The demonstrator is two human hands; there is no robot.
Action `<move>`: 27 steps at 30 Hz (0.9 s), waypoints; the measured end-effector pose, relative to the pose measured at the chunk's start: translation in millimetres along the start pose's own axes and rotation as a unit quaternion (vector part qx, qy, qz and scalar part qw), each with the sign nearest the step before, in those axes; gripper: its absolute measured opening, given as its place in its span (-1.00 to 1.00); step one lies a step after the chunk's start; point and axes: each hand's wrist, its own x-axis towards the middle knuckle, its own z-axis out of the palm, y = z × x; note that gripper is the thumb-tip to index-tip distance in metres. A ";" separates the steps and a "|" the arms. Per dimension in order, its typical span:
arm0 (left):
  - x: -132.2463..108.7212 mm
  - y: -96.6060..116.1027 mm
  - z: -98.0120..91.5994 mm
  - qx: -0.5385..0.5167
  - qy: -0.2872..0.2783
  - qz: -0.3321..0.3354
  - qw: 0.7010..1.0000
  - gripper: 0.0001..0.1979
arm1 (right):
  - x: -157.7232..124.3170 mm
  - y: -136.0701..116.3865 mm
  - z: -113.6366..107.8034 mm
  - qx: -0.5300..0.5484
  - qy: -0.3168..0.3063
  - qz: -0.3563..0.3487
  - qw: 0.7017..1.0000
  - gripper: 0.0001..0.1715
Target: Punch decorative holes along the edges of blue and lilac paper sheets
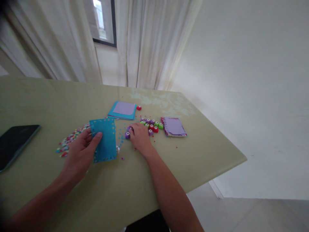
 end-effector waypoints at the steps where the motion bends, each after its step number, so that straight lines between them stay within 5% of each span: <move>1: 0.4 -0.2 0.1 -0.004 0.001 -0.003 1.000 -0.55 | 0.4 0.6 -0.8 0.001 0.001 -0.003 1.000 -0.72; 7: 1.0 2.1 2.6 -0.058 -0.008 -0.077 0.995 -0.39 | 4.3 11.2 -23.3 -0.009 0.116 0.023 0.993 -0.59; 12: -0.7 2.0 3.1 -0.074 -0.030 -0.086 0.993 -0.20 | 0.2 18.3 -34.1 -0.146 0.048 0.071 0.986 -0.74; 21: 1.2 -3.1 -0.4 -0.063 -0.032 -0.066 0.995 -0.31 | 5.3 12.6 -31.6 -0.169 0.013 0.090 0.981 -0.86; 27: 1.2 -3.5 -0.4 -0.064 -0.033 -0.055 0.996 -0.32 | -1.7 7.7 -35.3 -0.183 -0.023 0.037 0.982 -0.59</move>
